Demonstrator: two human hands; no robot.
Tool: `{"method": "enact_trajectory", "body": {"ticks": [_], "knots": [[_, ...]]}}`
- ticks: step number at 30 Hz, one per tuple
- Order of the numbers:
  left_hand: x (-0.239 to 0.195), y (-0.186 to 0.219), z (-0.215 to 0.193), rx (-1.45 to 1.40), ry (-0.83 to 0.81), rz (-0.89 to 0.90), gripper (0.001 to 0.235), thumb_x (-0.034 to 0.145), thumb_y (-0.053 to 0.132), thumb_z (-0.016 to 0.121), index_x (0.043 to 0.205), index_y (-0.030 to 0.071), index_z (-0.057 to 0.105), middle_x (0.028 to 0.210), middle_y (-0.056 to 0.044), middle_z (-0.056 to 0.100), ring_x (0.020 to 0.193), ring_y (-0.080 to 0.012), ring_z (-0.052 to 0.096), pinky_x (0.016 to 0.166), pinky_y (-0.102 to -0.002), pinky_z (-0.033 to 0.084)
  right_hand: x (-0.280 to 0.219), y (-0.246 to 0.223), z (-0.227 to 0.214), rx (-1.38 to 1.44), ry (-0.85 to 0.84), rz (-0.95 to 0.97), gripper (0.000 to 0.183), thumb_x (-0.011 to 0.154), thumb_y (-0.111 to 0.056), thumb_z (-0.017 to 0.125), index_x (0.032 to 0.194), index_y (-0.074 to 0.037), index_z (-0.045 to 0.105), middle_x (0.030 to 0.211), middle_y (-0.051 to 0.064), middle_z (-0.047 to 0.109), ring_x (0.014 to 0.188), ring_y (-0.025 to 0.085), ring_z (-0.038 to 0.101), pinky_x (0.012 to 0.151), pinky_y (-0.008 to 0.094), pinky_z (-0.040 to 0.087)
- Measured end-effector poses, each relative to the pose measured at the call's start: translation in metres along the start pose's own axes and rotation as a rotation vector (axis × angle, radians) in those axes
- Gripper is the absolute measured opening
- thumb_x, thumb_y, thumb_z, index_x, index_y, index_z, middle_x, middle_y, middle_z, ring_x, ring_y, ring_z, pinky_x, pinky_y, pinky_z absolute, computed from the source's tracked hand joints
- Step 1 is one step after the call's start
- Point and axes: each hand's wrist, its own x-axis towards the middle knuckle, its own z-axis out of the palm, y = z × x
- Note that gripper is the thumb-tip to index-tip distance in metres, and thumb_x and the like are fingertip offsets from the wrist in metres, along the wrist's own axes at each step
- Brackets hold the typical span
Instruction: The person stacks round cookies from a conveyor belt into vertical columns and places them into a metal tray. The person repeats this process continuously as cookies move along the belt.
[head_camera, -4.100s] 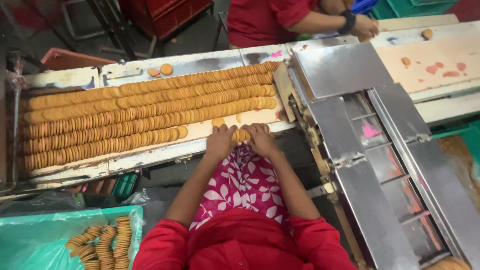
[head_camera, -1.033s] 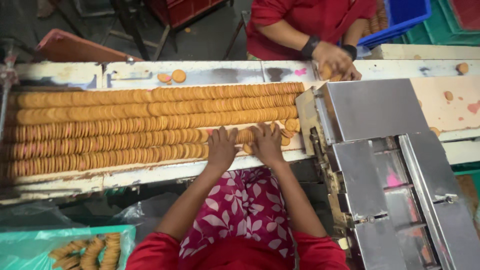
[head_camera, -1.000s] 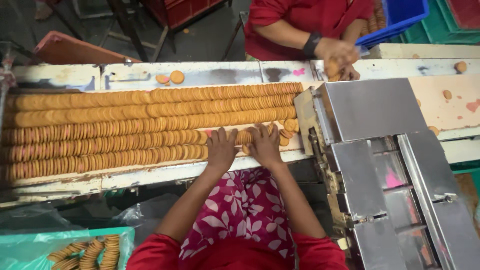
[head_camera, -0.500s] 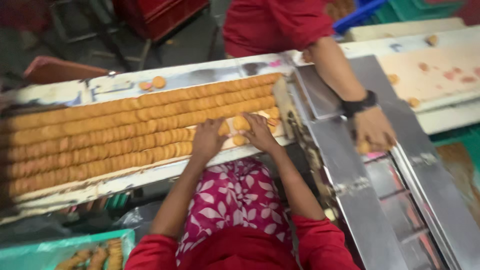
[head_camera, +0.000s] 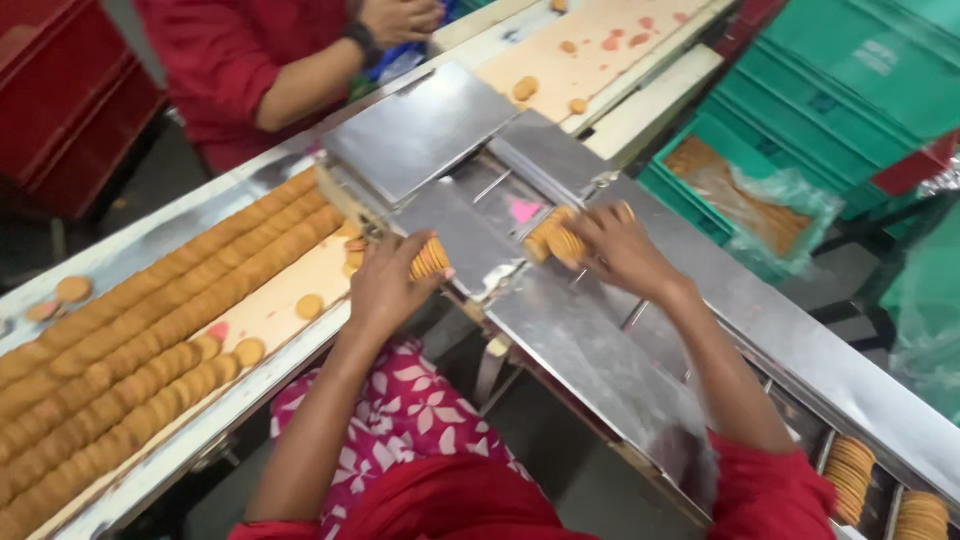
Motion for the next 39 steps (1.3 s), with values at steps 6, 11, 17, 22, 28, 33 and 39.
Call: {"method": "enact_trajectory", "body": {"ticks": [6,11,17,22,28,33,39], "knots": [[0.068,0.076,0.084,0.047,-0.189,-0.002,0.06,0.078,0.042,0.081,0.131,0.02,0.066,0.116,-0.016,0.067,0.109,-0.043,0.059,0.085,-0.053,0.052,-0.111,0.044,0.017,0.047,-0.293,0.074,0.066,0.071,-0.012,0.073,0.135,-0.022,0.062,0.131,0.006,0.061,0.126,0.032,0.05,0.106,0.046,0.045],[0.11,0.12,0.18,0.197,-0.259,-0.037,0.051,0.076,0.041,0.083,0.117,0.014,0.068,0.117,-0.02,0.064,0.11,-0.0434,0.058,0.079,-0.051,0.055,-0.139,0.084,0.018,0.231,0.044,0.072,0.06,0.072,0.001,0.064,0.131,-0.01,0.063,0.136,0.012,0.064,0.13,0.034,0.057,0.11,0.045,0.046],[0.083,0.133,0.238,0.251,-0.118,-0.016,0.06,0.07,0.046,0.085,0.117,0.014,0.065,0.109,-0.021,0.06,0.106,-0.0398,0.058,0.079,-0.047,0.057,-0.124,0.119,0.032,0.121,0.293,0.154,0.04,0.088,0.001,0.064,0.126,-0.01,0.066,0.131,0.011,0.067,0.125,0.033,0.064,0.105,0.041,0.053],[0.061,0.134,0.278,0.242,-0.064,-0.014,0.053,0.079,0.05,0.075,0.116,0.013,0.065,0.111,-0.018,0.06,0.106,-0.0359,0.059,0.073,-0.045,0.057,-0.068,0.103,0.055,0.251,0.19,0.152,0.048,0.086,0.002,0.064,0.132,-0.013,0.063,0.135,0.011,0.065,0.124,0.033,0.063,0.103,0.041,0.054],[0.039,0.176,0.274,0.206,-0.047,-0.017,0.028,0.09,0.034,0.062,0.106,0.012,0.069,0.104,-0.011,0.067,0.092,-0.0263,0.067,0.069,-0.043,0.056,-0.059,0.079,0.045,0.182,-0.055,0.218,0.072,0.07,-0.008,0.079,0.137,-0.015,0.053,0.152,0.014,0.044,0.132,0.041,0.052,0.103,0.047,0.049],[-0.019,0.169,0.171,-0.128,0.136,0.342,0.066,0.07,0.046,0.071,0.12,0.004,0.068,0.117,-0.017,0.067,0.099,-0.0328,0.065,0.079,-0.05,0.048,-0.095,0.07,0.03,0.106,-0.076,0.192,0.066,0.078,0.0,0.062,0.141,-0.016,0.05,0.156,0.013,0.05,0.133,0.038,0.055,0.103,0.045,0.05],[-0.084,0.014,0.025,-0.097,0.031,0.113,0.026,0.073,0.026,0.081,0.096,0.014,0.079,0.091,-0.01,0.073,0.092,-0.0332,0.068,0.077,-0.05,0.05,-0.084,0.033,-0.018,-0.034,-0.136,0.394,0.061,0.085,-0.008,0.064,0.143,-0.021,0.056,0.106,0.014,0.076,0.101,0.036,0.072,0.088,0.046,0.056]]}}
